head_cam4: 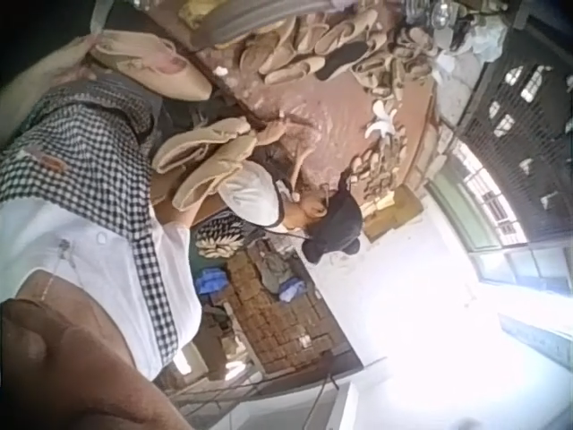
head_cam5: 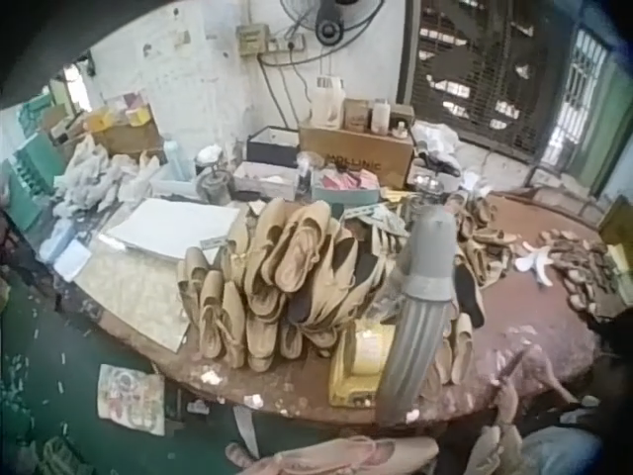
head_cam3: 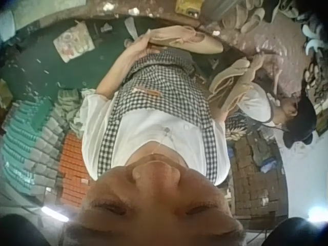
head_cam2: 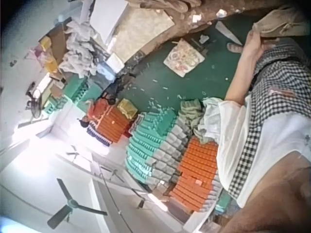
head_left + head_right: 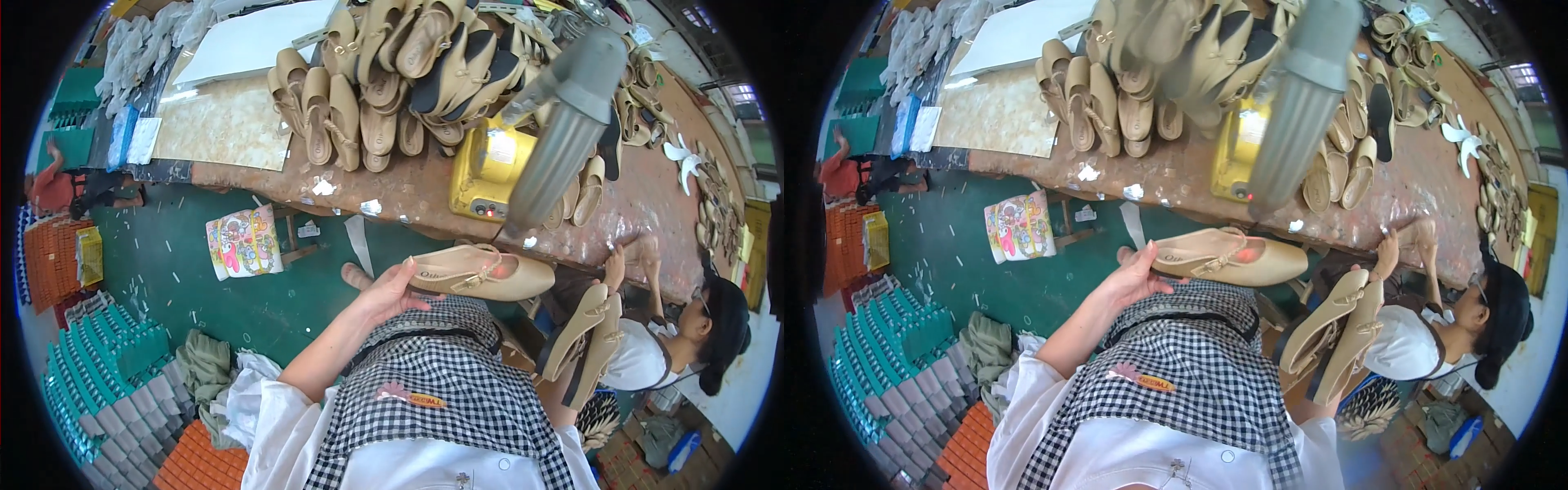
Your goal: Inspecting and finishing shoes using a heat gun and cleaning cloth at a manufacturing station.
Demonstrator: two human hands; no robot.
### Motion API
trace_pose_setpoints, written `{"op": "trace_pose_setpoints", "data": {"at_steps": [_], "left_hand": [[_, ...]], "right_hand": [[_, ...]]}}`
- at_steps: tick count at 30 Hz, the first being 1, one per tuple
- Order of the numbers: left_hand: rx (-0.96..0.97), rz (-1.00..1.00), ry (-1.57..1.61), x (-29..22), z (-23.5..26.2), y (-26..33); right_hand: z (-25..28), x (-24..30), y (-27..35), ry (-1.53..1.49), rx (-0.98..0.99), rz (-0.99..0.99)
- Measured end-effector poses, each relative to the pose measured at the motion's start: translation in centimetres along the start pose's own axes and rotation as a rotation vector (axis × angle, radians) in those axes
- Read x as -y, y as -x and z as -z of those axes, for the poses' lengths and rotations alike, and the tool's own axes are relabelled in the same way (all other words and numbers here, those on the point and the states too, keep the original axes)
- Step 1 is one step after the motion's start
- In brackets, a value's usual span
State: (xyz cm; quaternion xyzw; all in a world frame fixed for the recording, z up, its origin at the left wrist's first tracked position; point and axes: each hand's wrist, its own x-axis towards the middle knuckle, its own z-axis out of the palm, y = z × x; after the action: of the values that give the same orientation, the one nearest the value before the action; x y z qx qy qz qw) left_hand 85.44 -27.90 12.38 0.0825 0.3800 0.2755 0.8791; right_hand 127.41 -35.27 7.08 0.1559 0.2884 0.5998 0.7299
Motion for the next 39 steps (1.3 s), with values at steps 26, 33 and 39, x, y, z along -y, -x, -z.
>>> {"op": "trace_pose_setpoints", "data": {"at_steps": [26, 33, 39], "left_hand": [[0.475, 0.378, -0.200, -5.2, -1.7, -8.1], [0.404, 0.437, -0.275, -10.3, 1.0, -6.1], [0.184, 0.210, -0.306, -19.3, 10.0, 2.5]], "right_hand": [[6.8, -20.0, 13.5, 1.330, 0.037, 0.998], [6.0, -22.2, 9.3, 1.182, -0.514, 1.013], [11.1, -28.9, 0.8, 1.024, -0.299, 0.557]]}}
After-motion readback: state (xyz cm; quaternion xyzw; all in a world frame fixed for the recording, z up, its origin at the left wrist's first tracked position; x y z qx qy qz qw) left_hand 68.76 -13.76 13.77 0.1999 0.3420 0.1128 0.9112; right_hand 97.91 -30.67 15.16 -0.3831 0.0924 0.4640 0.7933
